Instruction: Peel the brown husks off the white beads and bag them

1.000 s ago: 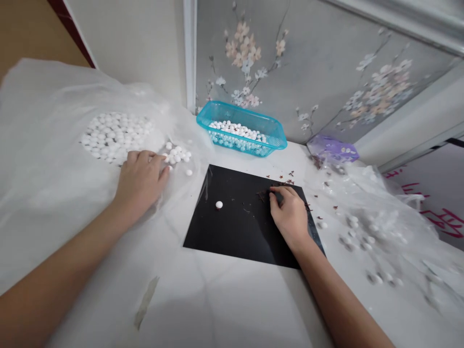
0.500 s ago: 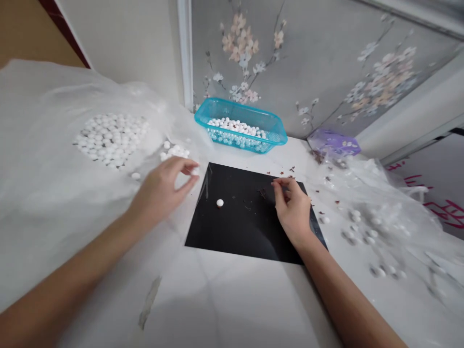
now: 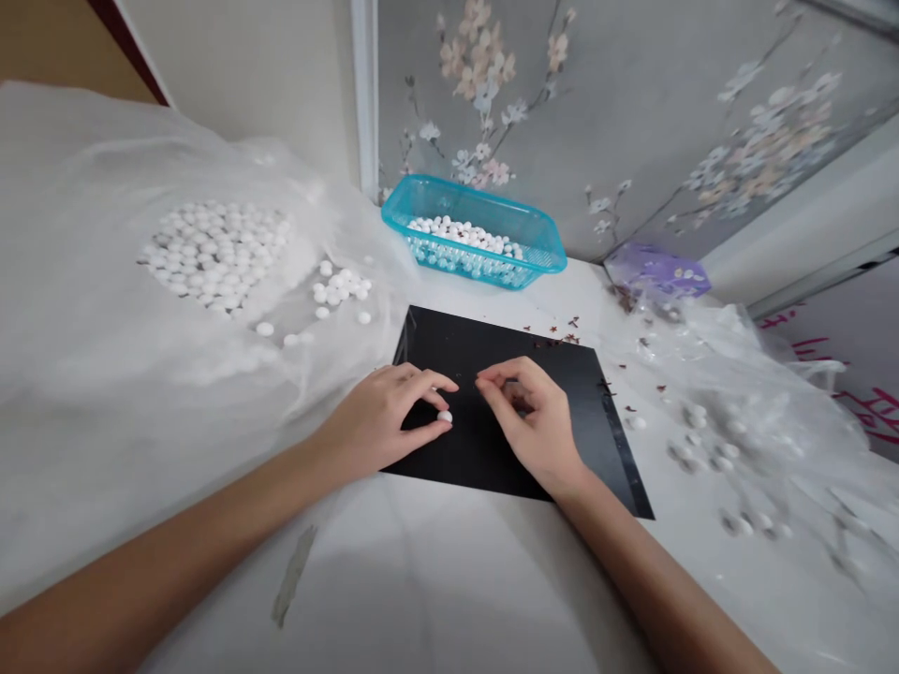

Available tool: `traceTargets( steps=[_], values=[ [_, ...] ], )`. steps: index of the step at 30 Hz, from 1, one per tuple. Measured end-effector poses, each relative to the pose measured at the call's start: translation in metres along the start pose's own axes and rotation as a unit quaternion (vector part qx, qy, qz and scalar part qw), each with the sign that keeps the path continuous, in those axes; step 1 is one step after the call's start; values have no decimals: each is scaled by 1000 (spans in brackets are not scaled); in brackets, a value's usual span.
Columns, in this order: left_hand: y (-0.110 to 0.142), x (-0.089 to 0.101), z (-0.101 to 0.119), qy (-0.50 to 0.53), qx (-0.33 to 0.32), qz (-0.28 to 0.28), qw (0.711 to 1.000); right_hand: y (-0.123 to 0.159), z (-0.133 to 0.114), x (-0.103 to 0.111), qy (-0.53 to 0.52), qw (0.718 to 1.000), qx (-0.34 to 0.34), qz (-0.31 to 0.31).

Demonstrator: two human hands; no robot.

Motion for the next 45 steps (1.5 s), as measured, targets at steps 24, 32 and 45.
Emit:
traceTargets(
  steps=[24, 32, 45],
  values=[
    [0, -2, -2, 14, 61, -32, 998, 16, -22, -12, -19, 977, 137, -160],
    [-1, -2, -1, 28, 61, -30, 997, 15, -25, -16, -1, 974, 148, -173],
    [-1, 0, 1, -34, -1, 8, 999, 8, -20, -5, 18, 985, 152, -85]
  ],
)
Point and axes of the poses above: each hand's wrist, its own y-axis away from the middle knuckle, its own x-axis out of the back of the hand, z = x × y, the point moved 4 cm from there along -y, towards the middle knuckle, and after that the axes turned 9 degrees about z, right-handed, at the moved point
